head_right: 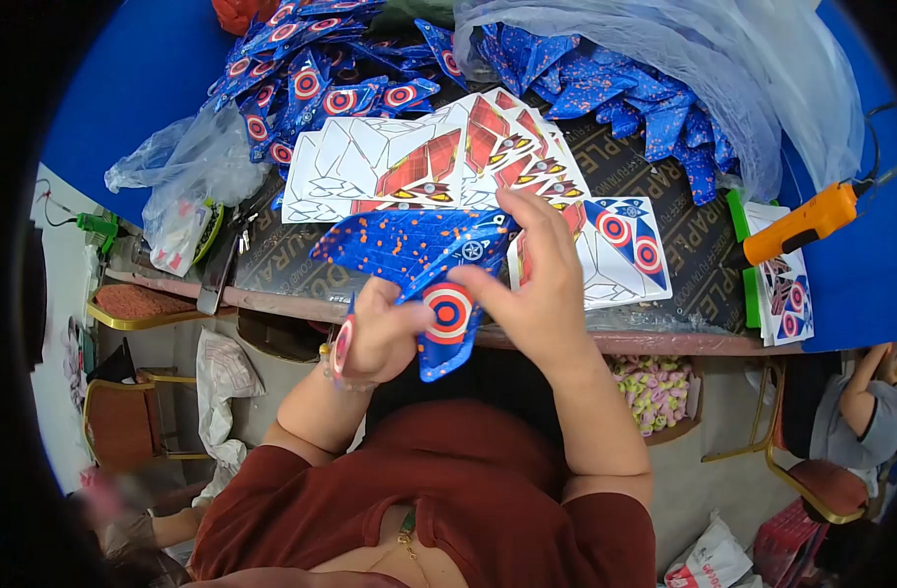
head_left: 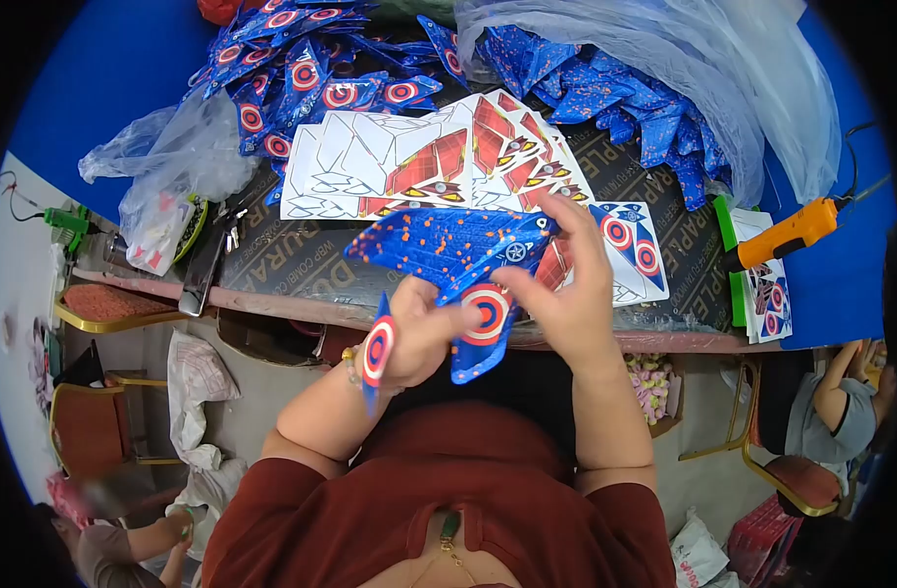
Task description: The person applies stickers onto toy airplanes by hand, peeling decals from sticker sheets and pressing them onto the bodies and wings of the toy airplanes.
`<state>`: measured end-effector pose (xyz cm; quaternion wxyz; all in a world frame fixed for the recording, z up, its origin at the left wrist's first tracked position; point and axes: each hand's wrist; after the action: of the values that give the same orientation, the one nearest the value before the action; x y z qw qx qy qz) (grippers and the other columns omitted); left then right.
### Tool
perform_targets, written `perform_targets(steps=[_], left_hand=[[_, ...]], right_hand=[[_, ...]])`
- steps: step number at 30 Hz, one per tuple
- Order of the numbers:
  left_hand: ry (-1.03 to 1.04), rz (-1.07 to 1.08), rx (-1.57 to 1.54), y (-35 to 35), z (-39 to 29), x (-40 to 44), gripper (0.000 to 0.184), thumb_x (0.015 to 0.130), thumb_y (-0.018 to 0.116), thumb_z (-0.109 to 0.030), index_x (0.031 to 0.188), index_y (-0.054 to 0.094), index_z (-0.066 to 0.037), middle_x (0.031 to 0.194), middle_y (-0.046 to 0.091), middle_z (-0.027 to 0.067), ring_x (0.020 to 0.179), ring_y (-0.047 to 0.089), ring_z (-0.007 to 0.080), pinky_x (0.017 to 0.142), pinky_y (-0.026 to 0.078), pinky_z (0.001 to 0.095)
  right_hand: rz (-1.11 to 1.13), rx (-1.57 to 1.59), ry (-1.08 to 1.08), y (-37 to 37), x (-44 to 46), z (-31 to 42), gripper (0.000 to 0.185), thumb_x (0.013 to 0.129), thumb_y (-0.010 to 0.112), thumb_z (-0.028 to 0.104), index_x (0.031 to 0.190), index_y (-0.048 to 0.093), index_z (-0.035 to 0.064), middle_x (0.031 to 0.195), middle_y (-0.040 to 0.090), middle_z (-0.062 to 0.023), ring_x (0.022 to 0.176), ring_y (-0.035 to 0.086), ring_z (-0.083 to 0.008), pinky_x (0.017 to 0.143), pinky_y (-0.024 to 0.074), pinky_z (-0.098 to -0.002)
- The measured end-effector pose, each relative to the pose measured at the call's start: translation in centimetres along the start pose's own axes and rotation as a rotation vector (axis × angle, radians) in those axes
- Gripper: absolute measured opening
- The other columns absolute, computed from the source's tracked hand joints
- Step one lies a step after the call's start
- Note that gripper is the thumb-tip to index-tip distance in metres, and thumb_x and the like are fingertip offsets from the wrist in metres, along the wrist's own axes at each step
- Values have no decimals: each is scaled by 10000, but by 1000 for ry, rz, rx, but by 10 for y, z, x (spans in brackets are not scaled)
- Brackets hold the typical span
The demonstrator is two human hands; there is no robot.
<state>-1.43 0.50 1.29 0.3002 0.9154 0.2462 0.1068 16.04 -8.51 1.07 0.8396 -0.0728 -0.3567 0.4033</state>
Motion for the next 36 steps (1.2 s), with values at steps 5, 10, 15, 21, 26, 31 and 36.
perform_targets(steps=[5,10,15,21,26,31,36], left_hand=[[-70,-58,-180,-2,-4,7,469,1066,438,-206,1466,391,35,1433,545,197,1273,590,304,1087,485,452],[-94,-52,-211,-4,-9,9,414,1084,414,-191,1426,441,41,1367,597,203,1242,615,298,1059,509,447],[-38,-50,-143,-15,-8,14,419,1086,402,-198,1412,451,61,1362,600,223,1227,624,331,1054,510,468],[-59,-52,-133,-20,-7,14,452,1082,411,-220,1422,429,78,1335,611,243,1181,650,366,1032,527,495],[-52,-51,-152,-10,-6,13,451,1077,432,-203,1428,409,79,1358,592,242,1196,638,374,1041,520,494],[-96,-16,-158,-13,-12,12,437,1068,450,-178,1423,422,75,1361,598,219,1224,624,322,1072,494,459],[54,147,1098,-52,3,11,366,1004,501,-83,1351,555,18,1336,623,154,1182,629,268,1034,480,390]], right_hand=[[17,58,32,-10,4,2,502,752,860,143,1194,664,8,1244,637,-173,1137,621,-354,976,499,-417],[76,-227,-625,-2,-6,12,364,745,716,33,1108,709,9,1092,631,-120,962,625,-327,827,523,-446],[184,-292,-669,22,-31,15,307,817,639,111,1073,701,-49,1121,634,-143,1039,624,-314,914,540,-463],[222,-252,-691,23,-49,21,201,778,669,117,942,712,10,981,650,-86,936,638,-248,839,555,-399],[228,-244,-656,23,-49,26,146,759,660,134,867,664,36,933,631,-83,898,628,-251,809,550,-390],[211,-298,-572,5,-33,17,133,716,665,108,831,646,43,903,631,-84,855,626,-274,730,511,-395],[-12,-247,-642,-15,-11,38,302,712,712,77,1011,725,37,964,670,-76,806,604,-268,675,500,-383]])
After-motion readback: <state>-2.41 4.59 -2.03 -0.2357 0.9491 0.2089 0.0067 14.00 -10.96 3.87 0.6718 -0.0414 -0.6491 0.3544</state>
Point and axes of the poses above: each hand's wrist, its own x-axis towards the middle knuckle, its own y-axis out of the palm, z = x × y
